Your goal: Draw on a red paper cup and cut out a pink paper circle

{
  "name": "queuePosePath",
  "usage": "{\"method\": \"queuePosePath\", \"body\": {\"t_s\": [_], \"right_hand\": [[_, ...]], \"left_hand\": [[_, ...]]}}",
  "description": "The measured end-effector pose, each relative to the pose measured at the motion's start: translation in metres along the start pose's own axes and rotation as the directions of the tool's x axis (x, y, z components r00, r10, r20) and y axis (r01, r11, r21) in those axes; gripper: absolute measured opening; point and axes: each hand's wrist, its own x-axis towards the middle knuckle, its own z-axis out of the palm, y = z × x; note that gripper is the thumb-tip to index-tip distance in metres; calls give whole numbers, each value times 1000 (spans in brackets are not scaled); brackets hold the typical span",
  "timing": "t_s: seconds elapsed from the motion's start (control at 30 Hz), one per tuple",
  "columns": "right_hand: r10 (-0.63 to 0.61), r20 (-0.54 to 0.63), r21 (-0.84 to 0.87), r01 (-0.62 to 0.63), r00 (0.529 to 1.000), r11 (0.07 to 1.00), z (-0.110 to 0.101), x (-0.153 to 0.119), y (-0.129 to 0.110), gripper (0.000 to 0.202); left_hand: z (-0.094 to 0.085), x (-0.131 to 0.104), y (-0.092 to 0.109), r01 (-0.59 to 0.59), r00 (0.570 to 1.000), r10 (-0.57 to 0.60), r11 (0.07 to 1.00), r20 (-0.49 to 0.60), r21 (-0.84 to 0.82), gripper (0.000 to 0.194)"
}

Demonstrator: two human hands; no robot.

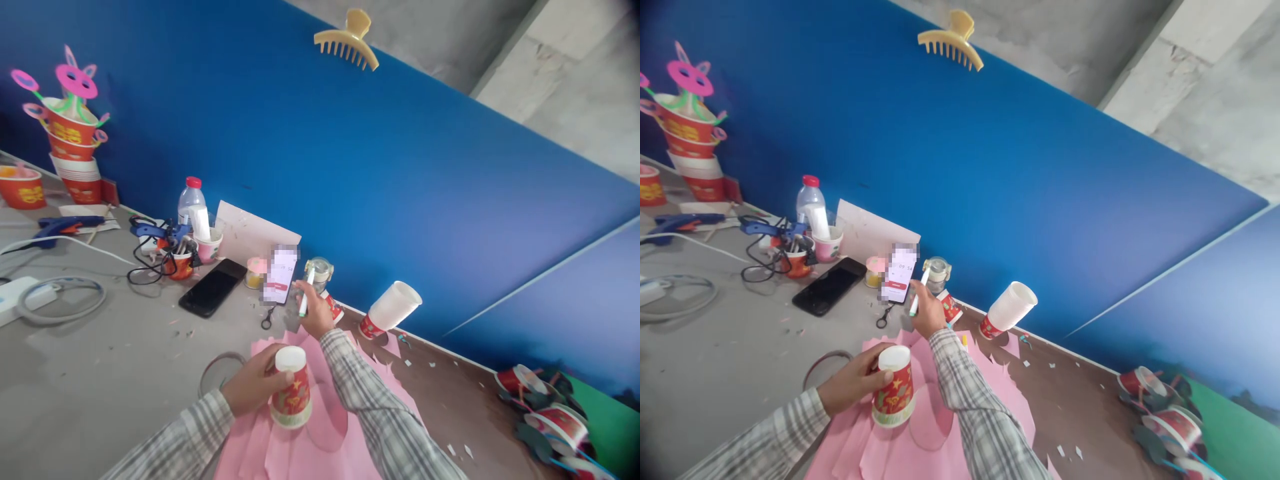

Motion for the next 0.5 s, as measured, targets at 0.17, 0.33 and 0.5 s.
{"method": "queuePosePath", "body": {"t_s": [0.17, 0.33, 0.5], "right_hand": [[123, -188, 230, -78, 974, 970, -59, -49, -41, 34], [307, -319, 507, -113, 897, 855, -85, -135, -93, 31], [355, -472, 414, -153, 807, 897, -75, -181, -121, 34]], "left_hand": [[-2, 1, 5, -20, 1000, 21, 998, -22, 65, 48], [-3, 1, 9, -73, 993, 94, 965, -70, 253, 54], [-5, 4, 3, -67, 995, 87, 953, -56, 295, 57]]}}
